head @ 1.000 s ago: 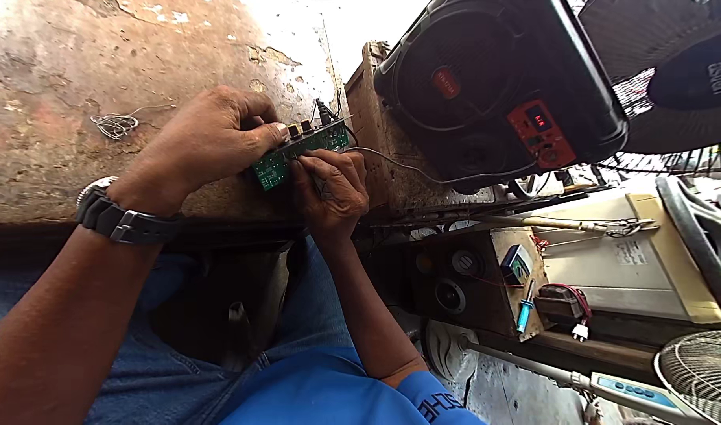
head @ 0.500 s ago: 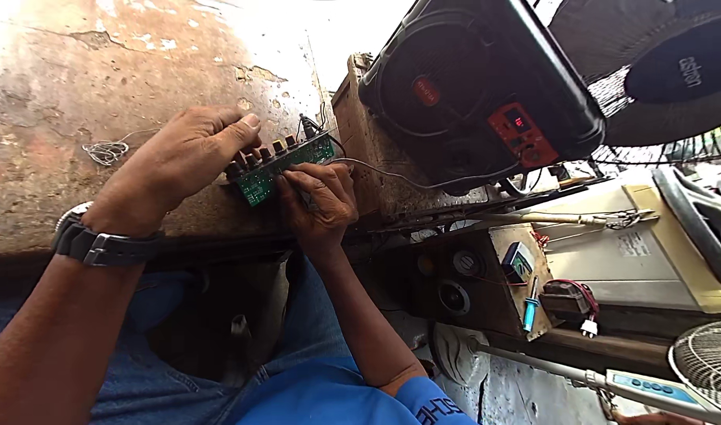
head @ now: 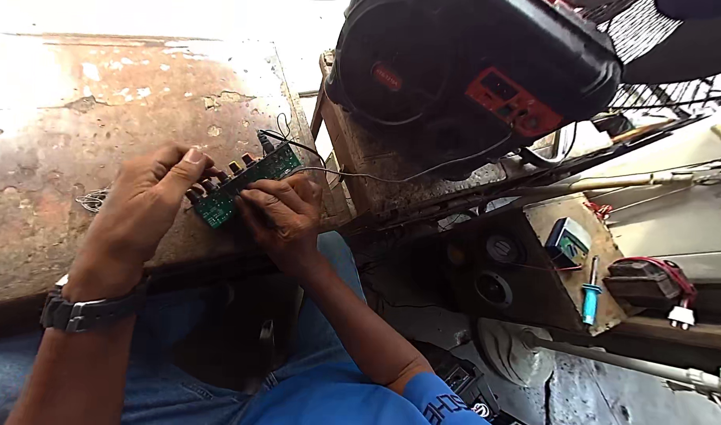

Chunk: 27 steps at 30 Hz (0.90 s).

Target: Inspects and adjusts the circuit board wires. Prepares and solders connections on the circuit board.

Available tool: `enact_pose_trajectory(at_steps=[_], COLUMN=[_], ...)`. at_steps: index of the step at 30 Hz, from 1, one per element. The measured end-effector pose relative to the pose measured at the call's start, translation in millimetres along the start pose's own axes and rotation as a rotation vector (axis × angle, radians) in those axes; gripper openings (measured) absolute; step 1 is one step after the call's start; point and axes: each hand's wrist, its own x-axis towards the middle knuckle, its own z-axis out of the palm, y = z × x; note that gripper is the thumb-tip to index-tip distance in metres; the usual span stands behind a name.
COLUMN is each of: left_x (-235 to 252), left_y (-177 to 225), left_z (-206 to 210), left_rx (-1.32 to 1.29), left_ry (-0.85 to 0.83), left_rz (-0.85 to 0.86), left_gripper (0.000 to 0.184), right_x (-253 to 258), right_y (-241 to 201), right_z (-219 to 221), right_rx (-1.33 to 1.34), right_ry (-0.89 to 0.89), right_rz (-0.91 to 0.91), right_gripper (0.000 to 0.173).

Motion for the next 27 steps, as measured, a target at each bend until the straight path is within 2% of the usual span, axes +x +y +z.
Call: enact_pose_trajectory(at_steps=[5, 10, 15, 22, 27], left_x=[-33.7, -58.2, -89.7, -111.4, -106.6], left_y=[16.2, 15.6, 10.3, 10.7, 9.3], left_z=[14.1, 29.8, 36.9, 46.3, 69.4], left_rx=[0.099, 0.025, 0.019, 0.054, 0.101], left_ry=[0.237, 0.414, 0.545, 0.573, 0.431], left_rz=[0.084, 0.279, 0.312, 0.336, 0.267], left_gripper=[0.026, 0.021, 0.018, 0.019, 0.028], right_x=[-2.3, -3.5, -4.4, -1.0, -11.2], right_y=[-1.4, 1.0, 3.3, -4.5, -14.9], right_z=[-0.8, 1.5, 2.8, -21.0, -54.4], right_rx=[-0.005, -0.017, -0.023, 0.106, 0.174], right_ry=[-0.02, -0.011, -0.011, 0.034, -0.076], right_rz=[0.021, 0.001, 0.008, 0.056, 0.004], right_gripper=[0.015, 0.012, 0.013, 0.013, 0.013])
